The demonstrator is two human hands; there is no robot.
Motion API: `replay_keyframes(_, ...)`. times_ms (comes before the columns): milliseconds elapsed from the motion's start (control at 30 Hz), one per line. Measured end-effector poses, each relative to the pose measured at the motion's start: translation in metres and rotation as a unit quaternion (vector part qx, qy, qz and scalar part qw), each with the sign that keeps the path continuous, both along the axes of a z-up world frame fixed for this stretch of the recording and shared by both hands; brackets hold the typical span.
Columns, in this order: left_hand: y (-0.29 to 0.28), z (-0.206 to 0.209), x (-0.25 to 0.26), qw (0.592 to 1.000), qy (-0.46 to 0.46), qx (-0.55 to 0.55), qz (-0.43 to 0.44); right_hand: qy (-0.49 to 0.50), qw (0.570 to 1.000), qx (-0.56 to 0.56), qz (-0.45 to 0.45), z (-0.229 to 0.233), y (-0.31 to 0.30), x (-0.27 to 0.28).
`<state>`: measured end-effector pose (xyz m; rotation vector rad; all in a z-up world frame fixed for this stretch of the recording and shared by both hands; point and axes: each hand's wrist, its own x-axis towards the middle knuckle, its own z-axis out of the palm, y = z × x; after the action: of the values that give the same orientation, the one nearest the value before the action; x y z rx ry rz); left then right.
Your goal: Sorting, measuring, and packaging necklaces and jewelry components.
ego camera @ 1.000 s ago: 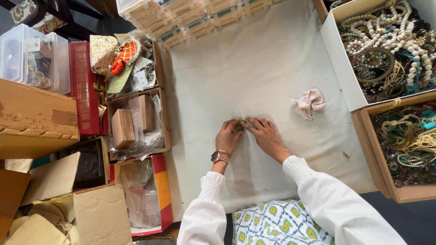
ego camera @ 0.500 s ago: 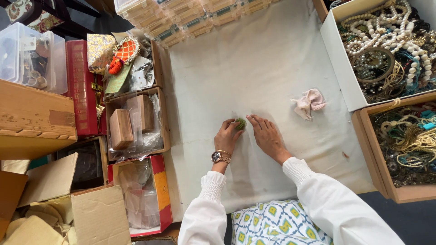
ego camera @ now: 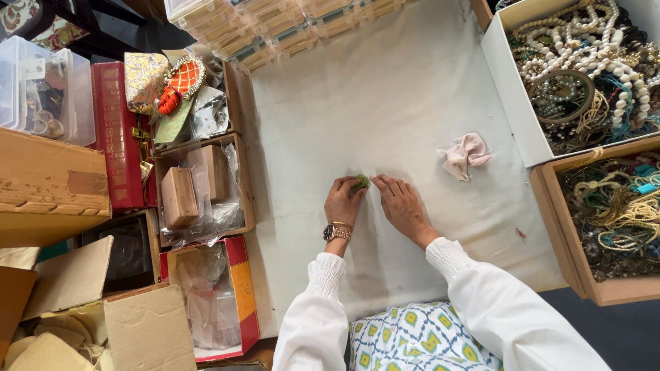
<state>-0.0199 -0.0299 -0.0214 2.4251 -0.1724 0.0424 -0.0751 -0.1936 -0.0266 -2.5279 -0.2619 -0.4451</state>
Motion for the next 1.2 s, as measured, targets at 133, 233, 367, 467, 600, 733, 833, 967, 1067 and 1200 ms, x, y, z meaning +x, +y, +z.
replay_keyframes(133,-0.003,0.001,0.008,1.0,0.022,-0.009,0.019,-0.001,1.0,-0.002,0.001,0.001,0.0,0.0)
replay_keyframes(233,-0.003,-0.001,0.013,1.0,-0.008,-0.003,0.015,-0.005,1.0,0.003,0.0,0.004,0.0,0.001)
replay_keyframes(367,0.001,0.005,0.007,0.998,-0.059,0.015,-0.008,-0.005,1.0,0.011,-0.001,0.008,-0.001,0.001)
replay_keyframes(467,0.008,0.008,0.0,0.995,-0.085,0.032,-0.028,0.0,1.0,0.011,-0.003,0.009,-0.001,0.001)
replay_keyframes(600,0.01,0.007,-0.003,0.997,-0.06,0.031,-0.023,0.0,1.0,0.008,0.0,0.007,-0.001,0.001)
replay_keyframes(733,0.006,-0.004,0.001,0.998,-0.048,0.034,-0.017,0.001,1.0,0.007,-0.002,0.007,-0.001,0.0)
replay_keyframes(833,0.004,-0.001,0.001,0.997,-0.064,0.031,-0.024,-0.005,1.0,0.011,-0.002,0.006,-0.001,0.0)
replay_keyframes(967,0.005,0.013,-0.007,0.996,-0.08,0.027,-0.011,0.003,1.0,0.015,-0.004,0.004,-0.001,0.002)
replay_keyframes(1067,0.01,0.013,-0.022,0.997,-0.073,0.021,0.033,0.002,1.0,0.019,-0.005,0.001,0.0,0.001)
replay_keyframes(1200,0.025,-0.01,-0.055,0.994,-0.061,0.04,0.08,0.005,1.0,0.029,-0.002,-0.001,-0.001,0.0)
